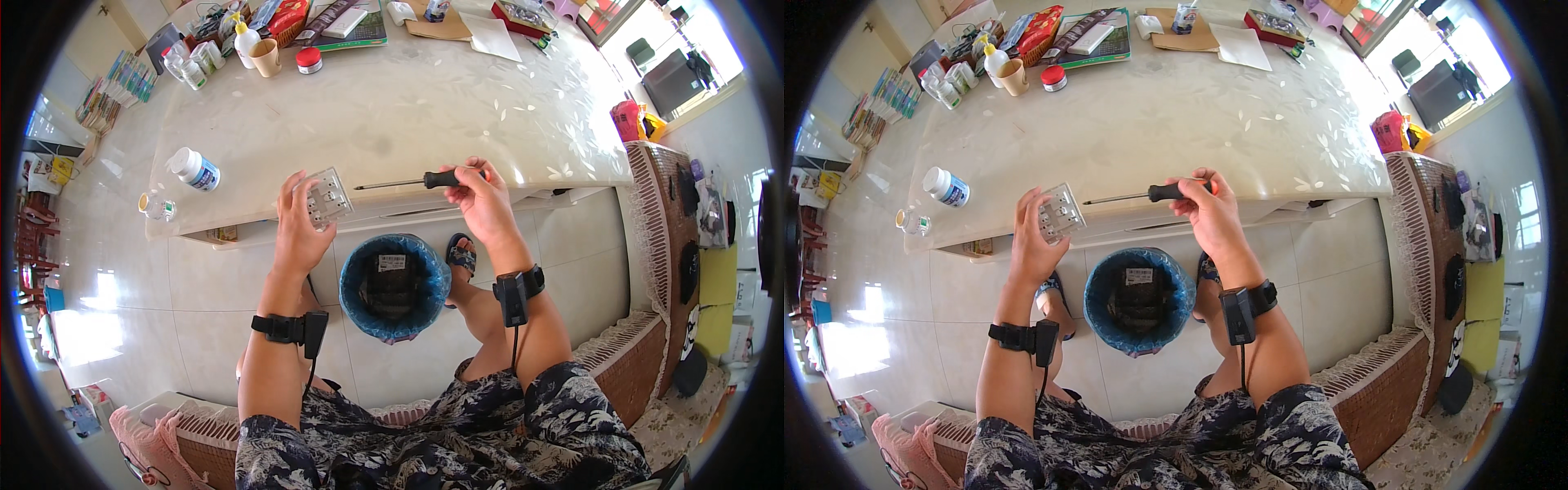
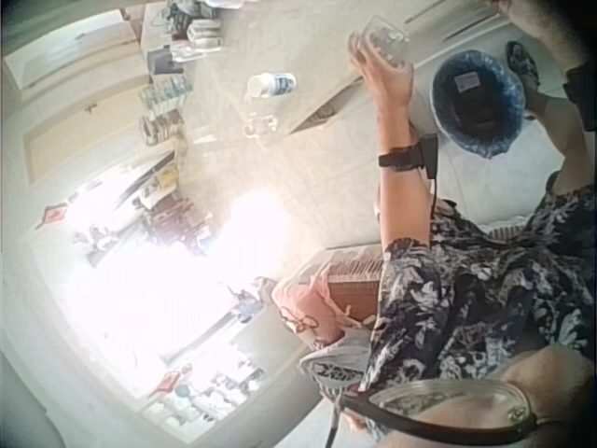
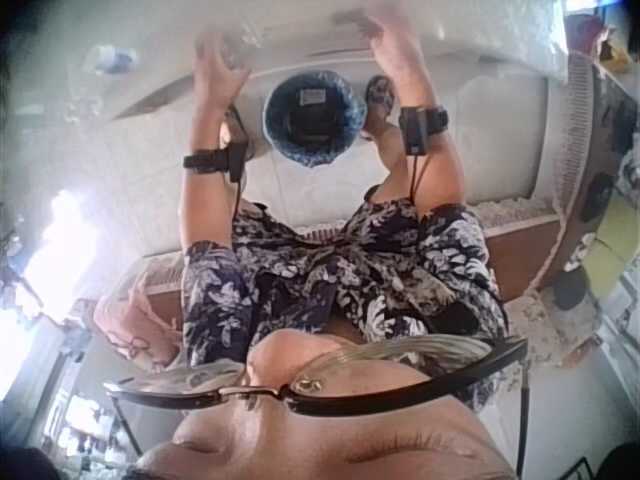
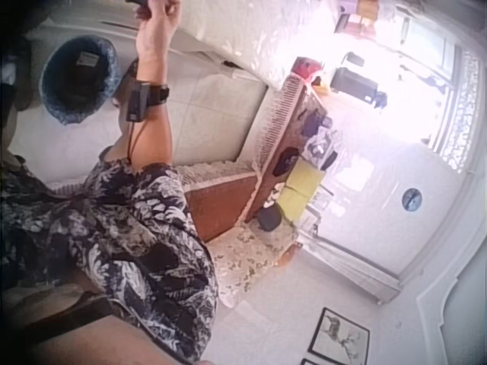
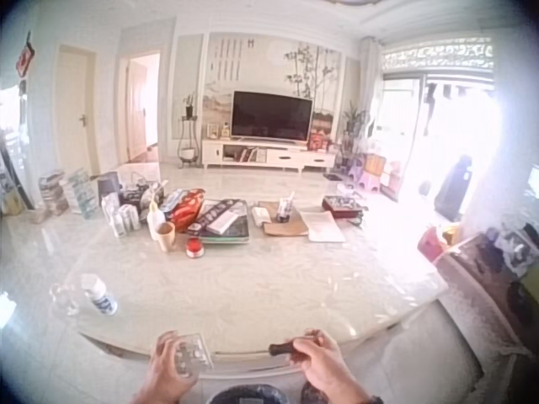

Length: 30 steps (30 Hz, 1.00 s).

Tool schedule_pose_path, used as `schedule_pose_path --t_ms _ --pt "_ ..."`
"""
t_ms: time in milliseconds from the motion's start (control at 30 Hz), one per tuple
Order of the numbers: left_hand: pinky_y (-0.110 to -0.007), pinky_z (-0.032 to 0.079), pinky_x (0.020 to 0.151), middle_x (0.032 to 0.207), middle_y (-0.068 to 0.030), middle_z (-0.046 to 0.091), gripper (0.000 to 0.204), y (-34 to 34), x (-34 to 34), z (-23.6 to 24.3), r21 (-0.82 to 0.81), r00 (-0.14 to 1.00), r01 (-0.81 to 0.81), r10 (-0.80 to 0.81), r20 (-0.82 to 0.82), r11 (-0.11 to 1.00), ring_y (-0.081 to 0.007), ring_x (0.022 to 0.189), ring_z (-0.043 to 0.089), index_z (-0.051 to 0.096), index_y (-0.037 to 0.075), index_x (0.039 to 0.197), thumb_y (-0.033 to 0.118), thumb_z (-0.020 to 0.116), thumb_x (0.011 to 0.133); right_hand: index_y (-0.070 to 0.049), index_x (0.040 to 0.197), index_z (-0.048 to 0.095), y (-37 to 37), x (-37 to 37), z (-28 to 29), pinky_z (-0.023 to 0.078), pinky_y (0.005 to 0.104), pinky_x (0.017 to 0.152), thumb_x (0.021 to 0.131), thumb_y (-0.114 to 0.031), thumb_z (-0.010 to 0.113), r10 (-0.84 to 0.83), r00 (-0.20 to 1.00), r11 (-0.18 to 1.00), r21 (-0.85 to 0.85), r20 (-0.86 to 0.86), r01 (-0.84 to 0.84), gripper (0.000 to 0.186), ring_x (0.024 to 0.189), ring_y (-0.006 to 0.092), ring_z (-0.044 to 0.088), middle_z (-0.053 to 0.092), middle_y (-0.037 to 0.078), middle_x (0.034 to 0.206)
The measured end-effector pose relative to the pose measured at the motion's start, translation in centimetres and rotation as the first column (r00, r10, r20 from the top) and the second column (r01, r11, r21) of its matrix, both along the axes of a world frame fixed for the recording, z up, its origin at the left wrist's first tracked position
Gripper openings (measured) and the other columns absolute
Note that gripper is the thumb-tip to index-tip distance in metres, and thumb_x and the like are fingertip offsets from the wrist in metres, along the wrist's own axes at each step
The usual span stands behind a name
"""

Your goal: Loosening or tightening screws on an electrical switch plate using a screwdriver while sitting at a table.

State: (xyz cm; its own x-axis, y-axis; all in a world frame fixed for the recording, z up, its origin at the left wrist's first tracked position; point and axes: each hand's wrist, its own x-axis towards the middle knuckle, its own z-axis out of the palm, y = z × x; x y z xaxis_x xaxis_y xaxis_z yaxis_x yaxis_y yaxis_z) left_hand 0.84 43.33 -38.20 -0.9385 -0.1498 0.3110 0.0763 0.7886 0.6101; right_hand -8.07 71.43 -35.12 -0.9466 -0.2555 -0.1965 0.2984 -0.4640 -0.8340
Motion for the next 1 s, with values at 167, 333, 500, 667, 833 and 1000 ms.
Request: schedule_pose_path --t_ms 167,333,500,667,833,1000 --pt "-0.042 0.041 0.106 0.141 -0.0154 0.039 0.069 1.5 -0.2 1.0 0.033 0.999 0.034 -0.034 -0.008 0.999 -0.0358 0.13 0.04 0.046 0.008 0.127 0.002 0.074 0.065 -0.005 0.087 0.057 -0.6 -0.2 -0.1 0.049 0.0274 0.06 0.09 -0.011 0.065 -0.222 0.965 0.964 0.115 -0.139 0.238 0.01 0.062 0.0117 0.055 0.063 0.007 0.078" --pt "-0.043 0.043 0.103 0.141 -0.0153 0.039 0.068 3.4 0.2 1.8 0.028 0.994 0.102 -0.1 -0.047 0.994 -0.0365 0.129 0.041 0.047 0.009 0.127 0.003 0.075 0.065 -0.001 0.08 0.063 -3.8 3.2 2.0 0.043 0.0264 0.054 0.087 -0.02 0.069 0.206 0.971 0.788 0.609 -0.121 -0.091 0.021 0.057 0.0094 0.053 0.061 0.003 0.068" --pt "-0.045 0.044 0.1 0.139 -0.0161 0.041 0.067 4.3 0.4 2.1 0.041 0.99 0.135 -0.133 -0.048 0.99 -0.0378 0.127 0.042 0.048 0.009 0.126 0.003 0.077 0.065 -0.001 0.082 0.067 -5.1 4.1 1.1 0.034 0.0217 0.041 0.089 -0.025 0.069 0.366 0.93 0.689 0.684 -0.043 -0.24 0.026 0.047 0.0042 0.046 0.058 0.001 0.061" --pt "-0.047 0.043 0.101 0.138 -0.017 0.041 0.069 4.4 0.5 1.9 0.037 0.986 0.158 -0.155 -0.068 0.987 -0.0393 0.127 0.042 0.048 0.009 0.126 0.003 0.077 0.064 0.001 0.081 0.066 -5.4 4.1 0.9 0.033 0.0219 0.041 0.089 -0.024 0.069 0.354 0.935 0.696 0.657 0.037 -0.289 0.026 0.046 0.0045 0.045 0.059 0.001 0.06" --pt "-0.048 0.041 0.102 0.137 -0.0174 0.042 0.07 4.7 0.5 2.1 0.032 0.984 0.167 -0.164 -0.07 0.985 -0.0406 0.126 0.042 0.048 0.009 0.126 0.001 0.077 0.063 0.002 0.083 0.066 -5.5 4.0 0.7 0.033 0.0221 0.04 0.089 -0.021 0.068 0.34 0.937 0.708 0.635 0.076 -0.308 0.024 0.045 0.005 0.045 0.059 0.003 0.062" --pt "-0.048 0.043 0.099 0.137 -0.0162 0.04 0.069 4.4 0.7 2.1 0.003 0.98 0.185 -0.184 -0.075 0.983 -0.0422 0.125 0.04 0.047 0.011 0.127 0.001 0.074 0.065 0.002 0.081 0.066 -5.7 4.1 1.1 0.035 0.0243 0.043 0.085 -0.018 0.068 0.315 0.945 0.781 0.54 0.091 -0.313 0.02 0.048 0.0067 0.047 0.06 0.003 0.063"
